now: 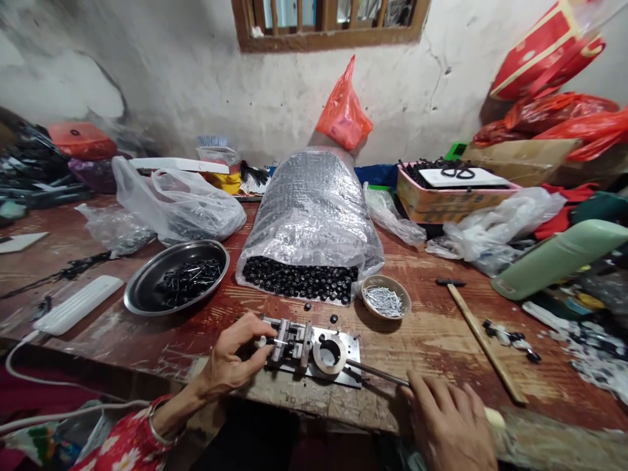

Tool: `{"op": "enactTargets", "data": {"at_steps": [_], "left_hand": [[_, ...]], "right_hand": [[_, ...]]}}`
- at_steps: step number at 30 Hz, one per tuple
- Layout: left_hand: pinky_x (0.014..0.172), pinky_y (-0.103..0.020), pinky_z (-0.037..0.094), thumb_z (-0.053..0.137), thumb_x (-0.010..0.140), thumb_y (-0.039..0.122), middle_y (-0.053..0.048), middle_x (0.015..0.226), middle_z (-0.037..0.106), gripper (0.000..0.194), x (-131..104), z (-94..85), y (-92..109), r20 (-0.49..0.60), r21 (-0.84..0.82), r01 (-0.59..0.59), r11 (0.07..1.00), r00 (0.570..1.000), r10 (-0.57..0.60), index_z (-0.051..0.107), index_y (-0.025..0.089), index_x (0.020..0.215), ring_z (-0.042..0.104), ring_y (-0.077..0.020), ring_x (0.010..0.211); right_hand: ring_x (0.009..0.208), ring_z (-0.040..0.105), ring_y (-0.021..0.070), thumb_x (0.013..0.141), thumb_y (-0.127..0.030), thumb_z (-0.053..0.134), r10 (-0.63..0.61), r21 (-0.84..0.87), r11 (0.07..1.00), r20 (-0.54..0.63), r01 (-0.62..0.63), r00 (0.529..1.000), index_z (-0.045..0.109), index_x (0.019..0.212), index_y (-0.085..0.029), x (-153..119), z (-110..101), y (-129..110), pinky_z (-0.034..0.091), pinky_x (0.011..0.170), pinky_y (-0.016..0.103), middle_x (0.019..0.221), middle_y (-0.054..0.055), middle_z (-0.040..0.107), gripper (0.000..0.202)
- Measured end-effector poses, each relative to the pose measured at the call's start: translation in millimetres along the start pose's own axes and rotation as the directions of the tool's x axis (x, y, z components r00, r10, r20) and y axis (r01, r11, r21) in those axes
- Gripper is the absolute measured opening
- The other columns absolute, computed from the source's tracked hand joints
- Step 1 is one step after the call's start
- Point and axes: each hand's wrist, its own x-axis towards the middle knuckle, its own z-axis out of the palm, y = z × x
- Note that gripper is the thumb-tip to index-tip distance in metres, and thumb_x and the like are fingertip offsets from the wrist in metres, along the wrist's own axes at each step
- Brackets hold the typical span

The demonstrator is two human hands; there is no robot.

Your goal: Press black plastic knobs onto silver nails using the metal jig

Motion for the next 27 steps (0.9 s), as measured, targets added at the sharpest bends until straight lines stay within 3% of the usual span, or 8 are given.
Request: {"op": "enactTargets", "data": {"at_steps": [3,8,15,18,20,22,24,27], "left_hand": [[0.081,-0.029,0.049,0.063,0.089,0.009,-0.004,0.094,0.071,0.023,-11.5,5.6,13.0,0.03,-0.055,0.04,0.998,0.999,-0.039,0.068,0.019,0.109,0.063,-0.017,0.087],[0.074,-0.024,0.05,0.063,0.091,0.012,-0.003,0.091,0.069,0.022,-28.0,13.9,30.7,0.078,-0.108,0.17,0.98,0.984,-0.162,0.069,0.021,0.11,0.062,-0.0143,0.08],[0.077,-0.022,0.051,0.057,0.097,0.015,-0.004,0.098,0.069,0.022,-42.3,29.1,50.3,0.176,-0.163,0.306,0.938,0.944,-0.277,0.067,0.024,0.114,0.065,-0.0144,0.086],[0.084,-0.024,0.051,0.053,0.1,0.019,-0.005,0.098,0.068,0.019,-48.9,32.4,54.7,0.211,-0.238,0.273,0.932,0.951,-0.225,0.065,0.023,0.115,0.064,-0.0161,0.092],[0.084,-0.025,0.05,0.053,0.102,0.028,-0.006,0.095,0.065,0.016,-54.3,34.2,56.2,0.24,-0.288,0.338,0.896,0.931,-0.274,0.065,0.021,0.11,0.062,-0.0163,0.09],[0.07,-0.022,0.047,0.055,0.103,0.043,-0.002,0.082,0.058,0.025,-60.7,37.0,56.5,0.332,-0.374,0.54,0.754,0.837,-0.435,0.061,0.019,0.105,0.056,-0.0132,0.075],[0.053,-0.019,0.036,0.056,0.1,0.058,0.004,0.068,0.045,0.039,-67.7,40.0,56.1,0.463,-0.479,0.731,0.486,0.681,-0.568,0.055,0.019,0.101,0.041,-0.0088,0.057],[0.044,-0.018,0.025,0.058,0.093,0.072,0.009,0.061,0.035,0.052,-78.5,39.5,57.0,0.595,-0.542,0.81,0.223,0.558,-0.579,0.048,0.022,0.095,0.027,-0.0064,0.047]], "right_hand": [[0.099,0.065,0.0338,0.103,-0.039,0.044,0.059,0.047,0.997,-0.117,-0.053,0.991,0.069,0.122,-0.018,29.0,14.0,-26.9,0.043,0.105,0.065,0.105,0.014,0.074,0.037],[0.13,0.056,0.0339,0.103,-0.029,0.052,0.126,0.395,0.917,-0.147,-0.058,0.981,0.063,0.128,-0.018,46.2,15.9,-60.9,0.047,0.108,0.054,0.128,0.016,0.066,0.03],[0.105,0.067,0.0236,0.1,-0.028,0.06,0.12,0.748,0.66,-0.004,-0.077,0.993,0.063,0.131,-0.023,36.2,-34.7,-139.1,0.057,0.088,0.035,0.114,0.009,0.07,0.031],[0.094,0.072,0.0179,0.102,-0.026,0.057,0.035,0.864,0.491,0.109,-0.112,0.993,0.061,0.13,-0.026,34.8,-36.5,-170.2,0.06,0.081,0.025,0.107,0.005,0.074,0.028],[0.082,0.072,0.0149,0.104,-0.021,0.051,0.025,0.895,0.44,0.066,-0.07,0.998,0.061,0.126,-0.024,36.8,-30.0,-179.9,0.059,0.072,0.021,0.094,0.003,0.073,0.025],[0.076,0.07,0.0156,0.104,-0.018,0.046,0.019,0.855,0.516,-0.071,0.051,0.997,0.063,0.123,-0.022,39.5,-23.2,-182.0,0.058,0.068,0.023,0.088,0.004,0.073,0.026],[0.077,0.07,0.0188,0.102,-0.017,0.05,-0.055,0.718,0.67,-0.208,0.191,0.977,0.066,0.122,-0.02,40.3,-20.7,-181.9,0.058,0.069,0.028,0.091,0.007,0.075,0.026],[0.074,0.07,0.0206,0.097,-0.017,0.057,-0.081,0.568,0.808,-0.161,0.159,0.984,0.071,0.111,-0.022,32.9,-26.9,-189.3,0.055,0.069,0.03,0.088,0.006,0.077,0.02]]}}
